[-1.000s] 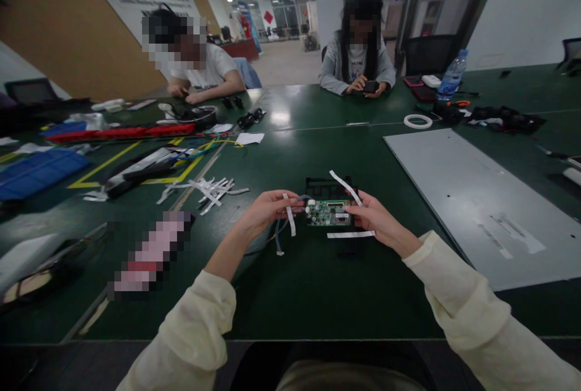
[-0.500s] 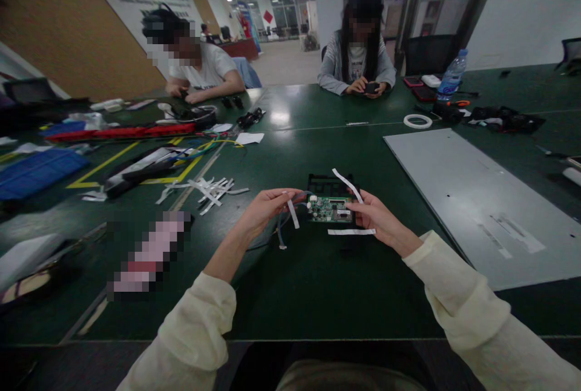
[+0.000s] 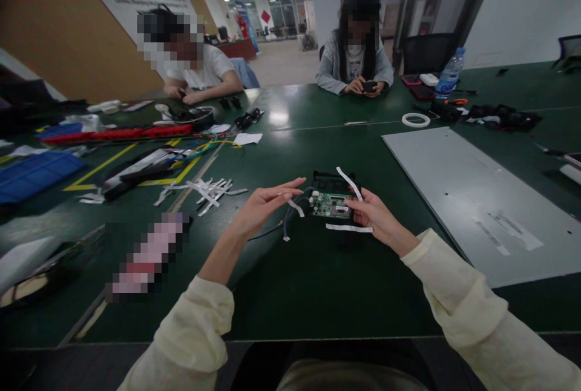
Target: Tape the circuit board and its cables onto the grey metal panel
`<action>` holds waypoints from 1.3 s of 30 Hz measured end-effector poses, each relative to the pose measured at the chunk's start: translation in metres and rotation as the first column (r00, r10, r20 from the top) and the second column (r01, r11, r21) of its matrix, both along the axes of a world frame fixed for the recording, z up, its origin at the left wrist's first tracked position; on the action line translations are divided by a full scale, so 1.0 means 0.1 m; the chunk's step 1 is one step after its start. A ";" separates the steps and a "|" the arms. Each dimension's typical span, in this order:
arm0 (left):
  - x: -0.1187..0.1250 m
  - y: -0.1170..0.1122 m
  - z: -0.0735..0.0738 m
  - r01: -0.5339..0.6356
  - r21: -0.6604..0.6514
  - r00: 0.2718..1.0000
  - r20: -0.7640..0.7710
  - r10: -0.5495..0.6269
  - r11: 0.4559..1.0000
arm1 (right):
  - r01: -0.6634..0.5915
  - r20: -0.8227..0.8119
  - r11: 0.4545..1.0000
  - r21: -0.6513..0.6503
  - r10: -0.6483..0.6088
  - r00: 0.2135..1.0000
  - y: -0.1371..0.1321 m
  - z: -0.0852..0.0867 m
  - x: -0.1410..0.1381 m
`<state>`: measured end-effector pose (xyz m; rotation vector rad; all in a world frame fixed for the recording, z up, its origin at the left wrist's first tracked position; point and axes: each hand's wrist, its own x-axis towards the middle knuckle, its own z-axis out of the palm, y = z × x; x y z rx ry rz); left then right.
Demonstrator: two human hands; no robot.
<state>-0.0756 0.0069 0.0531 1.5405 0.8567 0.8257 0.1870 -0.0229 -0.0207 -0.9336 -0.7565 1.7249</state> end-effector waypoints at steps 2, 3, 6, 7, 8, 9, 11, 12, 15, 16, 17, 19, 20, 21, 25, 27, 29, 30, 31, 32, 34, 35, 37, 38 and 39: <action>-0.01 0.02 -0.02 -0.012 -0.016 1.000 -0.004 0.012 1.000 | -0.008 -0.004 1.000 0.005 0.008 1.000 0.00 -0.01 0.00; -0.02 0.03 -0.05 -0.030 -0.037 1.000 -0.002 0.030 0.999 | -0.014 -0.007 1.000 0.008 0.014 1.000 0.00 -0.01 0.01; -0.05 0.08 -0.15 -0.106 -0.124 0.994 -0.006 0.106 0.987 | -0.028 -0.013 1.000 0.007 0.029 1.000 0.01 -0.03 0.02; -0.06 0.09 -0.18 -0.123 -0.153 0.992 -0.012 0.122 0.981 | -0.031 -0.017 1.000 0.003 0.031 0.999 0.01 -0.04 0.03; -0.07 0.10 -0.20 -0.132 -0.180 0.991 -0.018 0.131 0.975 | -0.030 -0.022 1.000 -0.001 0.030 0.999 0.01 -0.04 0.03; -0.07 0.11 -0.21 -0.136 -0.204 0.991 -0.020 0.134 0.970 | -0.026 -0.030 1.000 -0.005 0.026 0.999 0.02 -0.04 0.03; -0.06 0.11 -0.22 -0.137 -0.244 0.990 -0.010 0.138 0.960 | -0.018 -0.047 1.000 -0.011 0.017 0.999 0.02 -0.03 0.03; -0.05 0.11 -0.21 -0.137 -0.262 0.990 0.002 0.143 0.955 | -0.014 -0.052 1.000 -0.015 0.014 0.999 0.01 -0.02 0.02; -0.04 0.10 -0.21 -0.133 -0.314 0.986 0.054 0.157 0.940 | -0.009 -0.046 0.999 -0.037 0.007 0.999 0.00 0.01 0.02; -0.04 0.10 -0.21 -0.125 -0.329 0.984 0.077 0.159 0.936 | -0.003 -0.045 0.999 -0.043 0.001 0.999 0.00 0.01 0.02; -0.04 0.11 -0.22 -0.116 -0.341 0.982 0.103 0.159 0.933 | 0.001 -0.048 0.999 -0.047 -0.003 0.999 0.00 0.01 0.02; -0.04 0.11 -0.24 -0.094 -0.363 0.975 0.156 0.160 0.927 | 0.006 -0.061 0.999 -0.049 -0.009 0.998 0.00 0.00 0.02; -0.04 0.12 -0.25 -0.083 -0.373 0.970 0.180 0.160 0.924 | 0.006 -0.066 0.999 -0.050 -0.009 0.998 0.00 0.00 0.03; -0.04 0.12 -0.26 -0.073 -0.383 0.966 0.203 0.162 0.921 | 0.004 -0.067 0.999 -0.051 -0.007 0.998 0.00 0.00 0.03; -0.04 0.12 -0.27 -0.037 -0.416 0.947 0.275 0.164 0.908 | -0.001 -0.058 0.999 -0.047 -0.002 0.998 0.00 0.01 0.04; -0.04 0.12 -0.27 -0.026 -0.423 0.944 0.288 0.161 0.906 | -0.005 -0.052 0.999 -0.047 0.002 0.999 0.00 0.01 0.04; -0.04 0.11 -0.27 -0.024 -0.421 0.947 0.280 0.155 0.907 | -0.006 -0.046 0.999 -0.049 0.004 0.999 0.00 0.02 0.04; -0.04 0.12 -0.27 -0.028 -0.418 0.951 0.270 0.154 0.908 | -0.007 -0.043 0.999 -0.050 0.005 0.999 -0.01 0.02 0.04; -0.04 0.12 -0.27 -0.035 -0.414 0.954 0.257 0.154 0.910 | -0.009 -0.042 0.999 -0.050 0.007 0.999 -0.01 0.02 0.04; -0.04 0.12 -0.27 -0.044 -0.409 0.957 0.244 0.156 0.911 | -0.010 -0.042 0.999 -0.049 0.008 0.999 -0.01 0.02 0.03; -0.04 0.12 -0.27 -0.068 -0.398 0.963 0.215 0.165 0.915 | -0.020 -0.045 0.999 -0.047 0.017 0.999 -0.01 0.01 0.03; -0.04 0.12 -0.27 -0.083 -0.392 0.965 0.199 0.173 0.916 | -0.026 -0.046 0.999 -0.046 0.024 0.999 -0.01 0.01 0.03; -0.03 0.12 -0.26 -0.116 -0.380 0.966 0.172 0.193 0.918 | -0.037 -0.045 0.998 -0.041 0.035 0.998 -0.01 0.00 0.04; -0.02 0.11 -0.25 -0.131 -0.373 0.966 0.160 0.203 0.918 | -0.042 -0.045 0.998 -0.038 0.041 0.998 0.00 0.00 0.04; -0.01 0.11 -0.25 -0.144 -0.366 0.966 0.149 0.211 0.919 | -0.047 -0.047 0.998 -0.034 0.046 0.998 0.00 -0.01 0.04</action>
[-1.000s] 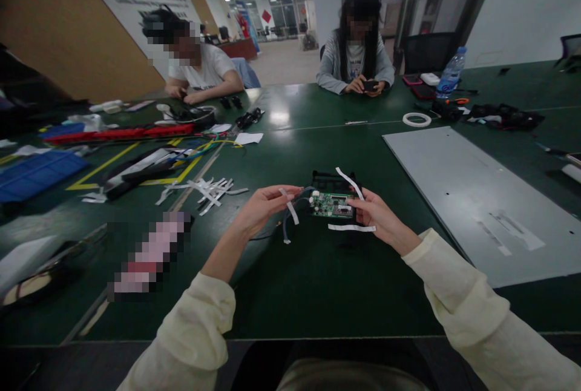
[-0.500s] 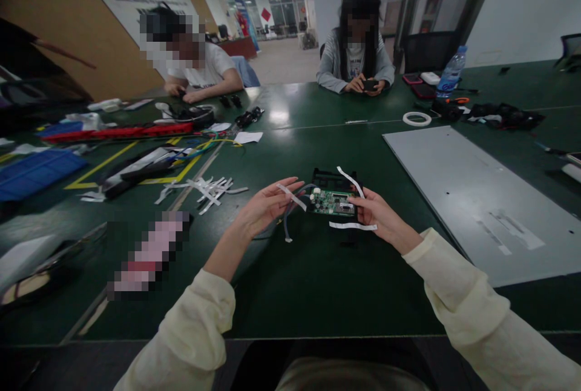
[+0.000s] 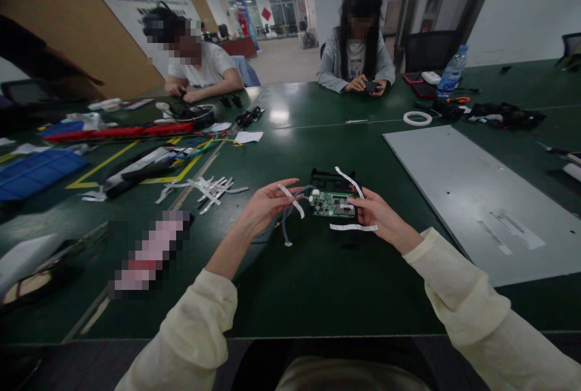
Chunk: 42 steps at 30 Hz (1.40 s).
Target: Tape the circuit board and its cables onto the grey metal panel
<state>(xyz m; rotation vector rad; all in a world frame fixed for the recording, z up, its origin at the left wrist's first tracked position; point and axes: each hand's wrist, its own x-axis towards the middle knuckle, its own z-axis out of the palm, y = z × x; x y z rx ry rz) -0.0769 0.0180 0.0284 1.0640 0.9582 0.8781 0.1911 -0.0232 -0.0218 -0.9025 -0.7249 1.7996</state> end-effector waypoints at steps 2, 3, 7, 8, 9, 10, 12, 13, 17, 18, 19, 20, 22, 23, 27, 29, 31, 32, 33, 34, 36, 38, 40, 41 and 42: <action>0.01 -0.01 0.01 -0.009 0.014 1.000 -0.024 0.009 1.000 | -0.007 -0.008 1.000 0.005 0.008 1.000 0.00 -0.01 0.01; 0.00 -0.01 0.02 -0.008 0.020 0.999 -0.034 0.009 1.000 | -0.010 -0.012 1.000 0.006 0.010 1.000 0.01 -0.02 0.01; -0.02 -0.02 0.04 0.010 0.049 0.999 -0.036 -0.008 0.999 | -0.004 -0.027 1.000 0.007 0.004 1.000 0.02 -0.03 0.01; -0.03 -0.03 0.05 0.009 0.056 0.999 -0.034 -0.007 0.998 | -0.001 -0.028 1.000 0.007 0.001 1.000 0.02 -0.03 0.01; -0.03 -0.03 0.06 0.005 0.062 1.000 -0.031 -0.003 0.998 | 0.001 -0.026 1.000 0.005 -0.001 1.000 0.02 -0.03 0.01; -0.04 -0.03 0.06 0.001 0.064 1.000 -0.026 0.000 0.998 | 0.001 -0.021 1.000 0.003 -0.001 1.000 0.01 -0.02 0.01; -0.04 -0.04 0.08 0.004 0.057 1.000 -0.005 -0.004 0.998 | -0.001 -0.011 1.000 0.002 0.001 1.000 0.00 0.01 0.00; -0.04 -0.04 0.09 0.007 0.051 1.000 0.009 -0.008 0.999 | -0.009 -0.007 1.000 0.004 0.009 1.000 -0.01 0.03 -0.01; -0.05 0.00 0.09 0.004 -0.003 0.999 0.044 -0.004 1.000 | -0.082 0.021 0.996 0.023 0.082 0.996 -0.07 0.13 -0.04; -0.05 0.01 0.08 0.014 -0.025 0.999 0.041 -0.013 1.000 | -0.109 0.030 0.994 0.022 0.108 0.994 -0.09 0.14 -0.05; -0.06 0.02 0.07 0.036 -0.050 0.999 0.031 -0.035 0.998 | -0.133 0.040 0.991 0.020 0.133 0.990 -0.10 0.15 -0.06; -0.06 0.02 0.05 0.067 -0.073 0.998 0.016 -0.066 0.995 | -0.153 0.050 0.988 0.021 0.152 0.987 -0.11 0.16 -0.07; -0.06 0.03 0.02 0.133 -0.103 0.991 -0.023 -0.136 0.986 | -0.184 0.075 0.982 0.030 0.181 0.981 -0.11 0.15 -0.08; -0.05 0.03 0.00 0.163 -0.107 0.985 -0.044 -0.169 0.981 | -0.200 0.088 0.979 0.039 0.196 0.977 -0.12 0.14 -0.09; -0.03 0.04 -0.05 0.221 -0.078 0.962 -0.146 -0.230 0.972 | -0.264 0.136 0.962 0.067 0.254 0.958 -0.14 0.10 -0.11; -0.03 0.06 -0.07 0.210 -0.072 0.957 -0.188 -0.220 0.975 | -0.288 0.149 0.954 0.081 0.274 0.950 -0.15 0.11 -0.12; -0.04 0.08 -0.10 0.202 -0.073 0.956 -0.201 -0.213 0.977 | -0.285 0.187 0.954 0.092 0.265 0.946 -0.15 0.13 -0.10; -0.05 0.08 -0.11 0.203 -0.075 0.957 -0.197 -0.214 0.976 | -0.269 0.222 0.958 0.097 0.243 0.944 -0.13 0.15 -0.07; -0.05 0.09 -0.11 0.205 -0.079 0.958 -0.189 -0.217 0.975 | -0.240 0.270 0.965 0.107 0.204 0.941 -0.10 0.16 -0.02; -0.06 0.09 -0.12 0.207 -0.084 0.959 -0.179 -0.219 0.975 | -0.192 0.334 0.973 0.128 0.140 0.932 -0.07 0.17 0.04; -0.07 0.10 -0.13 0.208 -0.093 0.961 -0.165 -0.221 0.974 | -0.069 0.521 0.972 0.223 -0.060 0.851 0.03 0.17 0.24; -0.08 0.10 -0.13 0.217 -0.104 0.961 -0.152 -0.231 0.971 | 0.036 0.747 0.917 0.398 -0.347 0.567 0.14 0.12 0.51; -0.08 0.11 -0.12 0.226 -0.118 0.960 -0.143 -0.242 0.967 | 0.030 0.838 0.842 0.538 -0.538 0.086 0.23 0.01 0.81; -0.08 0.11 -0.12 0.228 -0.127 0.959 -0.143 -0.245 0.965 | 0.025 0.823 0.827 0.561 -0.554 -0.127 0.25 -0.07 0.96; -0.08 0.12 -0.12 0.228 -0.135 0.958 -0.145 -0.247 0.964 | 0.046 0.799 0.828 0.559 -0.523 -0.298 0.27 -0.15 1.09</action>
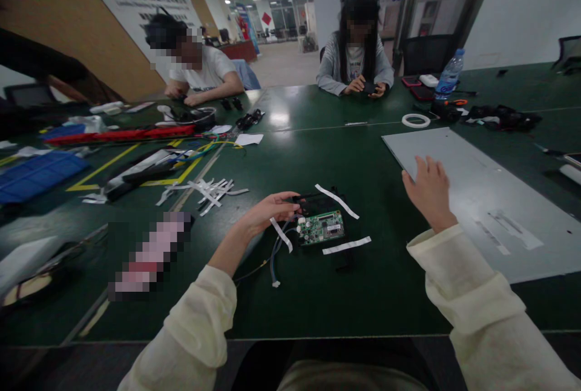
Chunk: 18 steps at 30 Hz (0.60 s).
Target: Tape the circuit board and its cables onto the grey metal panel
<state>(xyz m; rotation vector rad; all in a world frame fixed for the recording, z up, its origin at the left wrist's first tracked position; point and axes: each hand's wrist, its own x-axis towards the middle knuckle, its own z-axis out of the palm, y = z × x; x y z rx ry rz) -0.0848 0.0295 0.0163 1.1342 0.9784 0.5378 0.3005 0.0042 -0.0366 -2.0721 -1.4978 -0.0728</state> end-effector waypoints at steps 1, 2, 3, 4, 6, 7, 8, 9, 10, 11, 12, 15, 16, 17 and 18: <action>0.00 0.00 0.00 0.000 -0.004 1.000 -0.004 0.000 1.000 | 0.105 0.085 0.994 -0.030 -0.102 0.991 0.01 -0.08 0.12; 0.00 0.01 0.00 -0.001 -0.007 1.000 -0.007 0.001 1.000 | 0.191 0.127 0.979 -0.071 -0.181 0.975 0.02 -0.16 0.22; 0.01 0.01 0.01 -0.004 -0.007 1.000 -0.007 0.004 1.000 | 0.240 0.144 0.963 -0.124 -0.221 0.965 0.03 -0.24 0.29; 0.01 0.01 0.01 -0.008 -0.006 1.000 -0.006 0.008 1.000 | 0.265 0.147 0.949 -0.174 -0.241 0.959 0.03 -0.29 0.35; 0.01 0.00 0.02 -0.002 0.003 1.000 -0.003 0.002 1.000 | 0.265 0.141 0.930 -0.253 -0.236 0.962 0.05 -0.37 0.40; 0.00 0.00 0.03 0.009 0.011 1.000 0.001 -0.009 1.000 | 0.260 0.140 0.925 -0.276 -0.229 0.963 0.06 -0.38 0.41; 0.00 0.00 0.03 0.024 0.018 1.000 0.005 -0.025 1.000 | 0.255 0.142 0.922 -0.290 -0.223 0.965 0.07 -0.38 0.41; -0.01 0.00 0.04 0.041 0.023 0.999 0.010 -0.041 0.999 | 0.251 0.143 0.921 -0.298 -0.216 0.966 0.07 -0.37 0.40; -0.02 0.00 0.03 0.053 0.025 0.998 0.014 -0.053 0.998 | 0.245 0.144 0.922 -0.301 -0.210 0.967 0.08 -0.36 0.38; -0.03 0.00 0.03 0.060 0.024 0.998 0.017 -0.061 0.998 | 0.236 0.146 0.923 -0.304 -0.200 0.969 0.07 -0.35 0.36; -0.04 0.01 0.02 0.065 0.020 0.998 0.015 -0.065 0.998 | 0.226 0.149 0.925 -0.304 -0.188 0.971 0.07 -0.33 0.34; -0.07 0.02 0.00 0.082 0.009 0.997 0.001 -0.082 0.997 | 0.189 0.168 0.932 -0.310 -0.142 0.976 0.04 -0.31 0.26; -0.08 0.02 0.00 0.088 0.005 0.996 -0.002 -0.088 0.996 | 0.172 0.178 0.935 -0.312 -0.120 0.977 0.03 -0.31 0.23; -0.09 0.02 0.01 0.094 0.002 0.996 -0.004 -0.094 0.996 | 0.150 0.189 0.937 -0.315 -0.093 0.978 0.02 -0.30 0.19; -0.09 0.02 0.01 0.099 -0.002 0.995 -0.005 -0.099 0.995 | 0.128 0.202 0.939 -0.319 -0.064 0.977 0.00 -0.30 0.15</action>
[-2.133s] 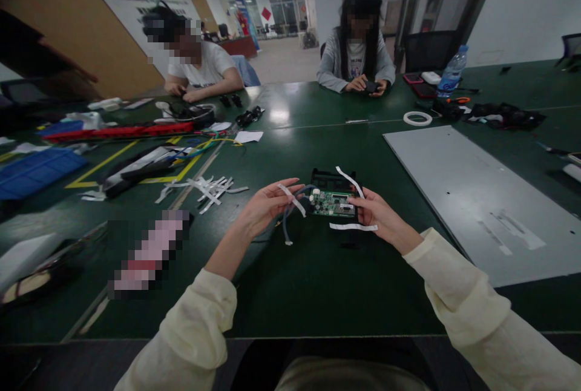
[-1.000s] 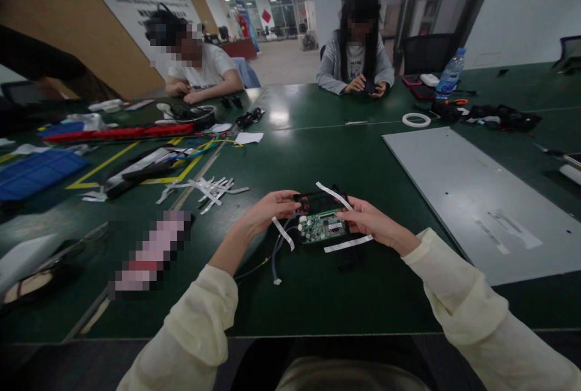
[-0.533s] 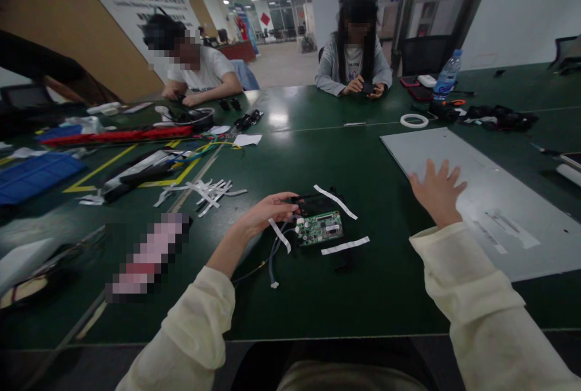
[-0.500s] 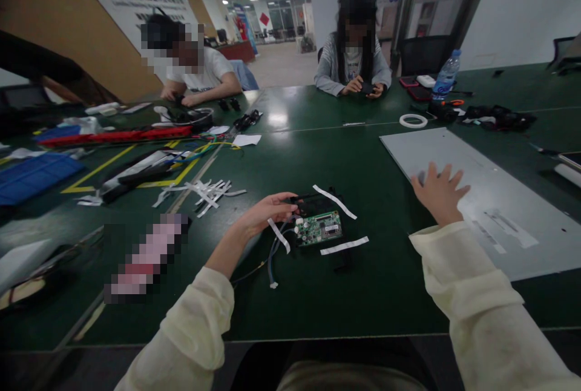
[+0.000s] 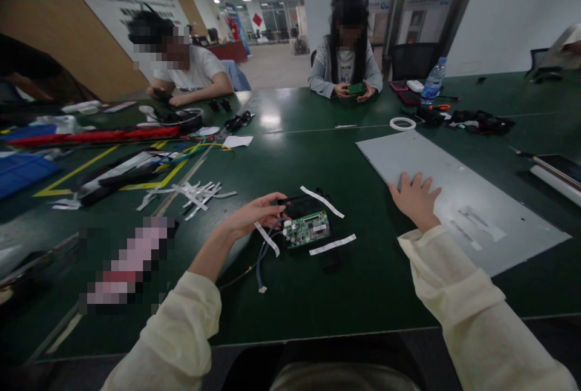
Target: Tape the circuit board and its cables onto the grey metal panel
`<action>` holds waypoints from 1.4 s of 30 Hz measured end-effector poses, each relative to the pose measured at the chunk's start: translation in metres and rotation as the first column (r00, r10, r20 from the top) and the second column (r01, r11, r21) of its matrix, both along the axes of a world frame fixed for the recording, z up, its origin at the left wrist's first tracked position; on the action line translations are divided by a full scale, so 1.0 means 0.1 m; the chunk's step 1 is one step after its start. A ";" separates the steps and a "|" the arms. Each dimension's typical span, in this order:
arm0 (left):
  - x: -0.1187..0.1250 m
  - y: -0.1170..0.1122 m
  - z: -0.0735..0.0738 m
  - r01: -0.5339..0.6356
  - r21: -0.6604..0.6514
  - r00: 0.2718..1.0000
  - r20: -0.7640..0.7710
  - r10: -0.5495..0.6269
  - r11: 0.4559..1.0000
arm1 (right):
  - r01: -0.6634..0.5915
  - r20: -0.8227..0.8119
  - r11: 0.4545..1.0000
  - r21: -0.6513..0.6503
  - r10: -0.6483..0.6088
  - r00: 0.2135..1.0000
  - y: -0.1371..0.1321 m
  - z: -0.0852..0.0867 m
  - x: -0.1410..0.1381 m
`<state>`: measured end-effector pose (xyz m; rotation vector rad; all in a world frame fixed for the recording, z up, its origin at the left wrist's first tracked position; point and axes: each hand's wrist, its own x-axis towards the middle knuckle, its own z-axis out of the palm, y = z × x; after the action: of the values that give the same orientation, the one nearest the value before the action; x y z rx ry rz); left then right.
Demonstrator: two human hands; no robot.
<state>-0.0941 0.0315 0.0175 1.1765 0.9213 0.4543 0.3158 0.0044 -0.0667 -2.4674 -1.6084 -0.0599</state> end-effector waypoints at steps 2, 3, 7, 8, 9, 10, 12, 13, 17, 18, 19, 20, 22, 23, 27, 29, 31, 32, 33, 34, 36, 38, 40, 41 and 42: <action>0.00 -0.01 0.02 0.013 -0.006 1.000 0.005 -0.013 1.000 | -0.066 0.026 0.998 -0.017 0.067 0.997 -0.04 0.01 -0.09; -0.01 -0.01 0.03 0.022 -0.006 1.000 0.011 -0.022 1.000 | -0.101 0.040 0.995 -0.024 0.102 0.994 -0.06 0.02 -0.15; -0.03 0.01 0.04 0.037 0.027 0.999 0.035 -0.038 0.999 | -0.246 0.104 0.969 -0.023 0.247 0.963 -0.17 0.08 -0.41; -0.04 0.02 0.04 0.029 0.040 0.999 0.033 -0.030 0.999 | -0.285 0.113 0.958 -0.022 0.286 0.952 -0.20 0.10 -0.48; -0.05 0.02 0.05 0.017 0.054 0.999 0.031 -0.019 0.998 | -0.328 0.115 0.945 -0.023 0.328 0.938 -0.22 0.12 -0.55; -0.06 0.03 0.05 0.005 0.067 1.000 0.028 -0.007 0.998 | -0.372 0.113 0.928 -0.024 0.373 0.921 -0.25 0.14 -0.61; -0.08 0.03 0.09 -0.016 0.089 1.000 0.026 0.013 0.996 | -0.457 0.103 0.889 -0.017 0.457 0.884 -0.29 0.18 -0.72; -0.09 0.03 0.11 -0.024 0.098 0.999 0.027 0.022 0.995 | -0.498 0.096 0.867 -0.012 0.497 0.862 -0.32 0.19 -0.76; -0.11 0.00 0.22 -0.061 0.114 0.997 0.052 0.056 0.992 | -0.657 0.051 0.753 0.012 0.656 0.753 -0.42 0.24 -0.90; -0.11 0.00 0.24 -0.069 0.111 0.996 0.061 0.062 0.991 | -0.693 0.032 0.720 0.022 0.693 0.721 -0.45 0.25 -0.93; -0.12 0.00 0.26 -0.075 0.107 0.995 0.069 0.068 0.991 | -0.723 0.013 0.690 0.035 0.723 0.691 -0.48 0.27 -0.95; -0.12 -0.01 0.28 -0.082 0.103 0.994 0.077 0.074 0.991 | -0.748 -0.005 0.662 0.049 0.749 0.663 -0.51 0.28 -0.97; -0.13 -0.01 0.30 -0.103 0.095 0.991 0.094 0.094 0.990 | -0.788 -0.033 0.611 0.072 0.791 0.610 -0.56 0.32 -1.00; -0.13 -0.01 0.31 -0.116 0.089 0.989 0.104 0.106 0.989 | -0.808 -0.042 0.583 0.080 0.812 0.582 -0.59 0.34 -1.02; -0.12 -0.01 0.32 -0.156 0.047 0.978 0.148 0.147 0.987 | -0.884 -0.073 0.459 0.086 0.888 0.454 -0.70 0.43 -1.08; -0.10 -0.01 0.31 -0.174 0.037 0.973 0.163 0.165 0.984 | -0.914 -0.087 0.396 0.089 0.917 0.389 -0.76 0.48 -1.13; -0.09 0.00 0.29 -0.193 0.036 0.968 0.171 0.184 0.981 | -0.934 -0.099 0.342 0.102 0.938 0.333 -0.82 0.54 -1.19; -0.09 0.00 0.28 -0.197 0.038 0.967 0.173 0.188 0.980 | -0.940 -0.107 0.320 0.114 0.945 0.309 -0.84 0.57 -1.22; -0.08 0.01 0.26 -0.200 0.041 0.966 0.173 0.190 0.979 | -0.945 -0.120 0.299 0.130 0.951 0.285 -0.86 0.60 -1.25; -0.08 0.01 0.25 -0.201 0.045 0.967 0.170 0.191 0.979 | -0.949 -0.138 0.280 0.147 0.955 0.261 -0.87 0.63 -1.27; -0.07 0.02 0.21 -0.208 0.054 0.967 0.160 0.197 0.977 | -0.949 -0.201 0.254 0.186 0.955 0.217 -0.86 0.68 -1.28; -0.06 0.04 0.17 -0.230 0.057 0.965 0.140 0.220 0.972 | -0.931 -0.283 0.297 0.214 0.931 0.233 -0.80 0.70 -1.23; -0.05 0.06 0.14 -0.251 0.053 0.962 0.122 0.243 0.966 | -0.867 -0.323 0.439 0.236 0.877 0.356 -0.71 0.67 -1.13; -0.03 0.06 0.12 -0.257 0.051 0.961 0.115 0.250 0.965 | -0.816 -0.321 0.522 0.250 0.840 0.439 -0.66 0.65 -1.06; -0.02 0.06 0.12 -0.259 0.051 0.961 0.110 0.253 0.964 | -0.758 -0.307 0.594 0.269 0.799 0.517 -0.61 0.62 -0.98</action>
<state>-0.0959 0.0378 0.0291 1.0856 0.9796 0.7522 0.2177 -0.0561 -0.0044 -1.3117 -2.2501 0.4564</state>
